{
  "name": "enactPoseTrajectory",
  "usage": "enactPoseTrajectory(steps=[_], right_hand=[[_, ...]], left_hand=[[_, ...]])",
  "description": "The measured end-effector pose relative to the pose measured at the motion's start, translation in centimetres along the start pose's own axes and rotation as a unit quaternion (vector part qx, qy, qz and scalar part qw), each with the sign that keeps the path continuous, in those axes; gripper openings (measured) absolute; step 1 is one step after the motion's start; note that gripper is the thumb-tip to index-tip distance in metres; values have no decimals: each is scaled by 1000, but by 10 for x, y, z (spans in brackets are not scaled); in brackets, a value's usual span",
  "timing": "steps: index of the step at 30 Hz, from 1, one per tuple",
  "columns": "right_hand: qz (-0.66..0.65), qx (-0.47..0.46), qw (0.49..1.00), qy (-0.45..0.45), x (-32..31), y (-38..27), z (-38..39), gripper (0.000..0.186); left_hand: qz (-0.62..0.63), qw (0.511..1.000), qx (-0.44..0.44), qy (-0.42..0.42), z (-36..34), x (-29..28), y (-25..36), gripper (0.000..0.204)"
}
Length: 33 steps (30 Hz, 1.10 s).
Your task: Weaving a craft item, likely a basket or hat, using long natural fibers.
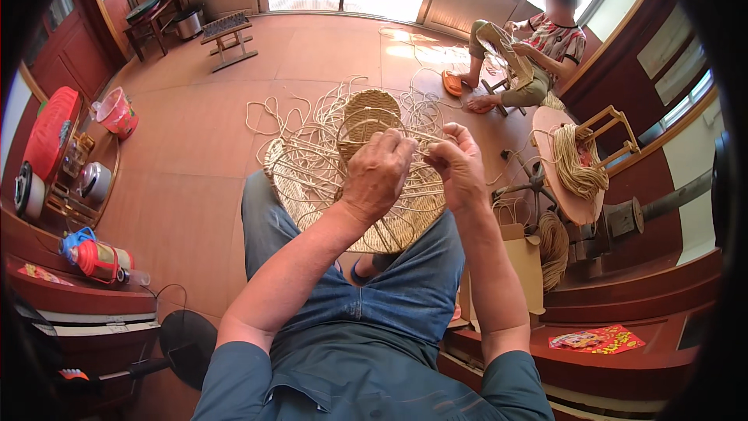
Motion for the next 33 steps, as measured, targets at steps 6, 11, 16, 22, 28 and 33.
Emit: enactPoseTrajectory(steps=[6,11,16,22,28,33], right_hand=[[-23,1,998,60,-64,-22,-9,38],[-141,-41,974,171,-160,-57,-11,36],[-178,-78,949,250,-281,-112,-8,28],[-187,-102,902,376,-366,-145,7,31],[-142,-121,876,444,-444,-169,49,29],[66,-11,902,426,-383,-112,42,35]], left_hand=[[-45,999,10,-26,-4,16,-4,12],[-28,999,19,6,-3,14,-3,7],[-4,1000,19,11,-2,9,-5,7],[26,999,18,13,2,8,-9,13],[131,989,-42,59,9,-1,-28,11],[124,978,-164,16,7,-4,-40,8]])
Point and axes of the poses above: each hand's wrist, its own z-axis away from the middle knuckle, its own x-axis out of the palm, y = z × x, the point moved 10 cm from there along -z, towards the middle knuckle, and after that the axes turned 8 degrees about -z, right-handed, at the moved point
